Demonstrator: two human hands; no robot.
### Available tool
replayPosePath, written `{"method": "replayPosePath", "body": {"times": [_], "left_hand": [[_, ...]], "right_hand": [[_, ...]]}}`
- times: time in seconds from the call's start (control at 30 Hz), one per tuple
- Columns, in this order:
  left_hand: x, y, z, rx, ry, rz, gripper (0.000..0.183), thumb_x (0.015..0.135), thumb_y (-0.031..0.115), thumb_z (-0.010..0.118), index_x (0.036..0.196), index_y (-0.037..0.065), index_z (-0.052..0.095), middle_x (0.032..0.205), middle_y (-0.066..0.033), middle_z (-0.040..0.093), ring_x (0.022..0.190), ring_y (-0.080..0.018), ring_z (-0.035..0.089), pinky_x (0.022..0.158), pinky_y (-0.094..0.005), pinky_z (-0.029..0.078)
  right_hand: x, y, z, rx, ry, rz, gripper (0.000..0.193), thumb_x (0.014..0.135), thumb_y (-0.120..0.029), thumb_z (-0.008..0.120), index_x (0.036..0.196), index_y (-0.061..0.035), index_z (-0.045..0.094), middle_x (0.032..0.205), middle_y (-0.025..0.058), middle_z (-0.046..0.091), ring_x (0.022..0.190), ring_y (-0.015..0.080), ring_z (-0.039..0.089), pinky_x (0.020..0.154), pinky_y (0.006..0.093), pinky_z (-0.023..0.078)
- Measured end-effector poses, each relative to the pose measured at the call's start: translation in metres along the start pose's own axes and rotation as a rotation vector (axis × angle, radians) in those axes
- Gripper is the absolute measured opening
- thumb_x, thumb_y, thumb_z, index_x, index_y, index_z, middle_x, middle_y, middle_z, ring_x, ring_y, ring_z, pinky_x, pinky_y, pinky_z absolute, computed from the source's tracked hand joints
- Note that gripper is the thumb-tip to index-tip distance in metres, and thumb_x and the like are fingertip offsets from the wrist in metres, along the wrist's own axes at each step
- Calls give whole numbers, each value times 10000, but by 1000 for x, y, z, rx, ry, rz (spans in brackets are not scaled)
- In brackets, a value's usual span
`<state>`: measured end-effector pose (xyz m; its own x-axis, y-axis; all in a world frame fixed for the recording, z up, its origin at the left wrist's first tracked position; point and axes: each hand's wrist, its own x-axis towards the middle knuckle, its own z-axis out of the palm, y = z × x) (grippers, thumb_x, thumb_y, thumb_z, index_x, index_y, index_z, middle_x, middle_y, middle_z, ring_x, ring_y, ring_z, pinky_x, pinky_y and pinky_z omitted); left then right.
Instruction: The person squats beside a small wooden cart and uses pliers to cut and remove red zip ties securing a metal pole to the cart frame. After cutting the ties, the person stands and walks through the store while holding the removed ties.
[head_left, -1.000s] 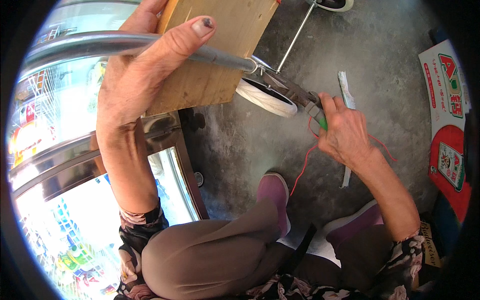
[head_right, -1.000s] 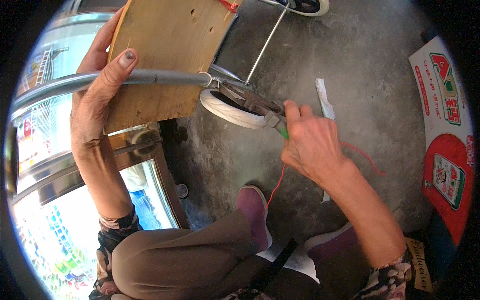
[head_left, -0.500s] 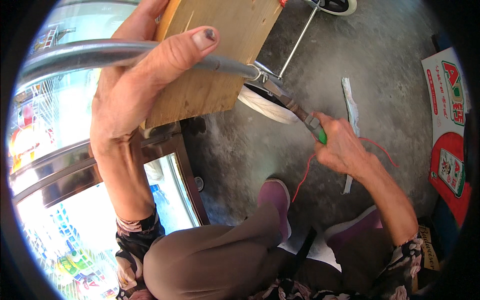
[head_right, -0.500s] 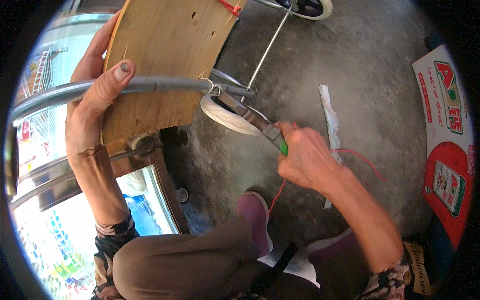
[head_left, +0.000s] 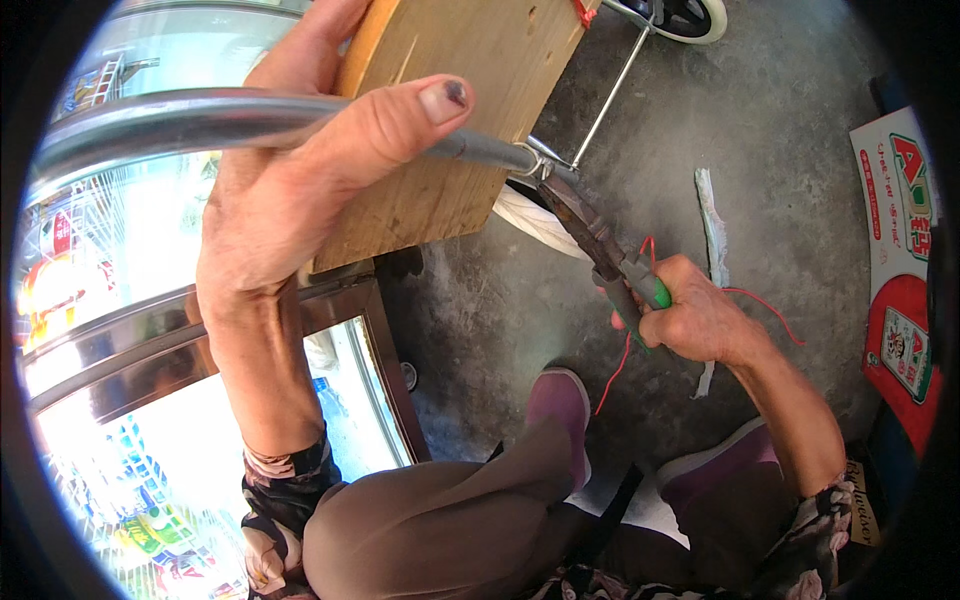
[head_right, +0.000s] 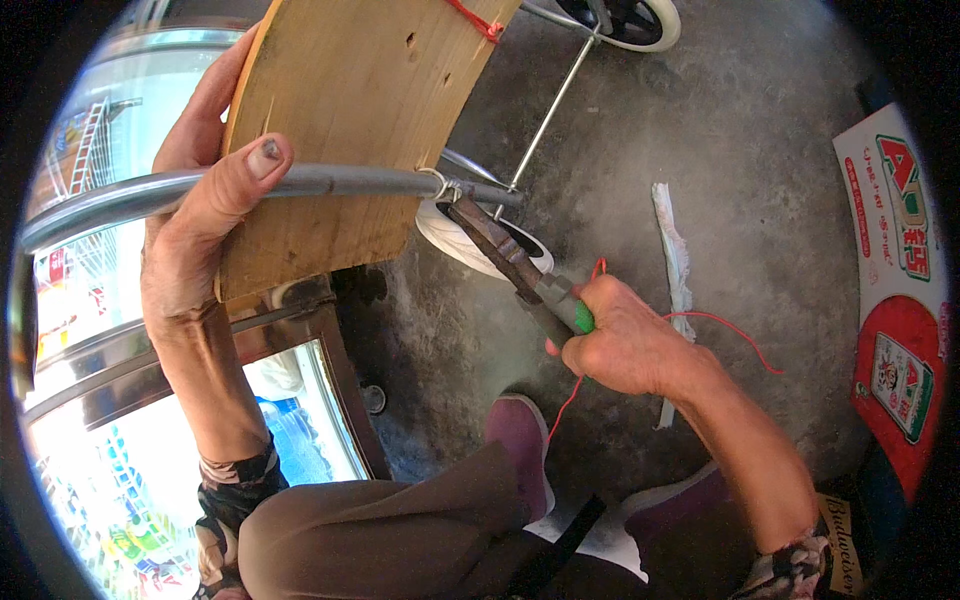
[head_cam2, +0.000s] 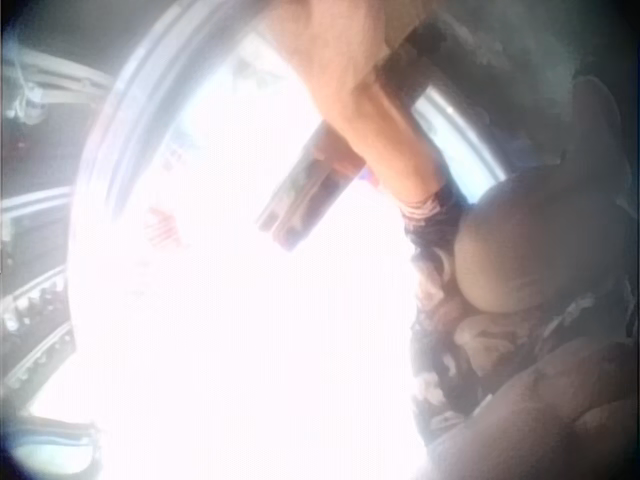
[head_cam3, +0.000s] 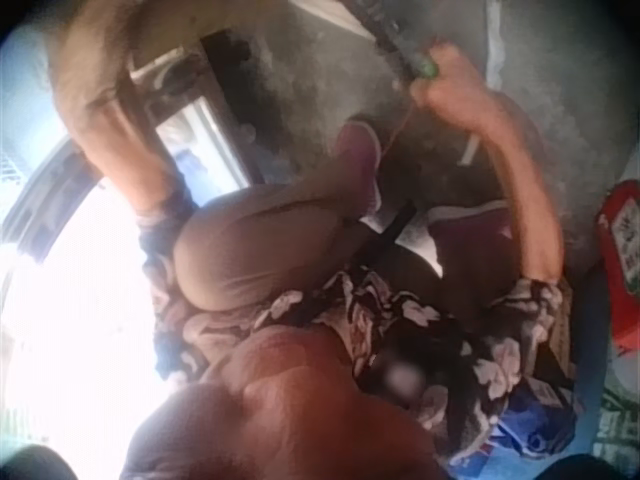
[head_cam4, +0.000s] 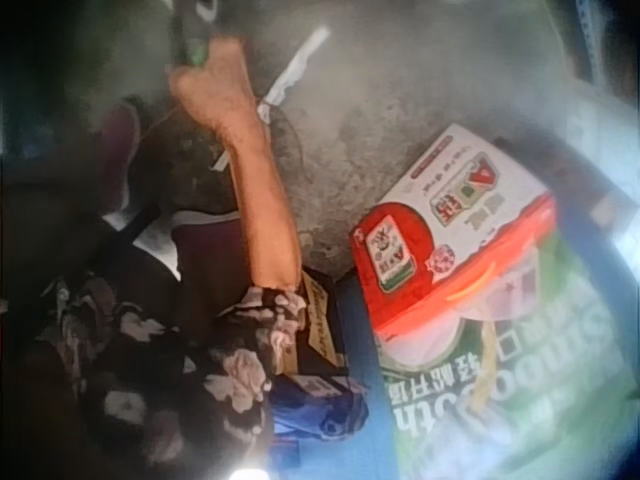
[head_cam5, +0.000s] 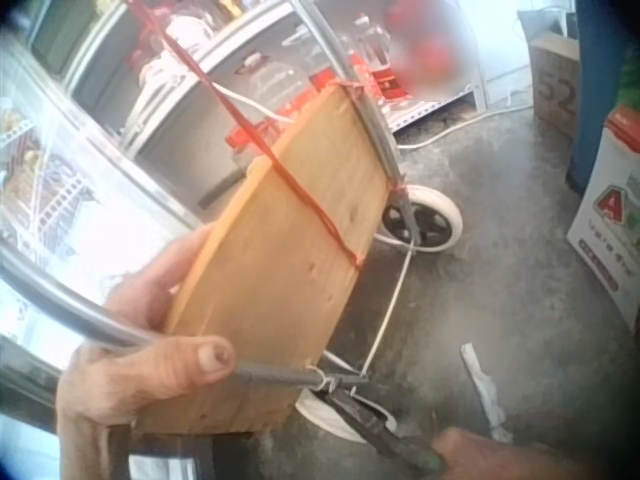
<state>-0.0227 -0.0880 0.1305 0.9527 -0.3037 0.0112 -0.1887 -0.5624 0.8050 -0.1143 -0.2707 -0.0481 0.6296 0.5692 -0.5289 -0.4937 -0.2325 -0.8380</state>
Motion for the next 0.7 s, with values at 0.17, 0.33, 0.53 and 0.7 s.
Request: {"method": "replayPosePath", "body": {"times": [0.17,0.33,0.53,0.7], "left_hand": [[1,-17,-9,129,58,81,845,626,390,739,1302,-20,443,1204,-254,529,1145,-347,511,1003,-409,372],[-3,-17,-5,66,116,41,842,600,348,741,1299,-21,449,1205,-241,536,1145,-328,515,1013,-397,358],[1,-13,-3,43,108,28,867,573,338,740,1300,-31,445,1198,-244,536,1138,-326,516,997,-384,363],[0,-7,-5,81,45,44,860,586,343,725,1305,-32,437,1194,-240,530,1131,-330,510,975,-393,371]], "right_hand": [[4,3,4,180,-74,14,480,545,4,480,1004,46,615,772,73,609,719,146,586,533,258,398],[-3,-7,11,407,-118,1,492,539,25,464,1009,69,605,820,125,645,700,141,590,503,234,378],[-9,-17,19,688,-256,102,561,566,9,494,1119,96,535,796,154,632,550,114,491,449,249,342],[-9,-17,30,955,-342,150,641,549,19,475,1181,124,464,881,223,612,542,146,502,445,250,347]]}}
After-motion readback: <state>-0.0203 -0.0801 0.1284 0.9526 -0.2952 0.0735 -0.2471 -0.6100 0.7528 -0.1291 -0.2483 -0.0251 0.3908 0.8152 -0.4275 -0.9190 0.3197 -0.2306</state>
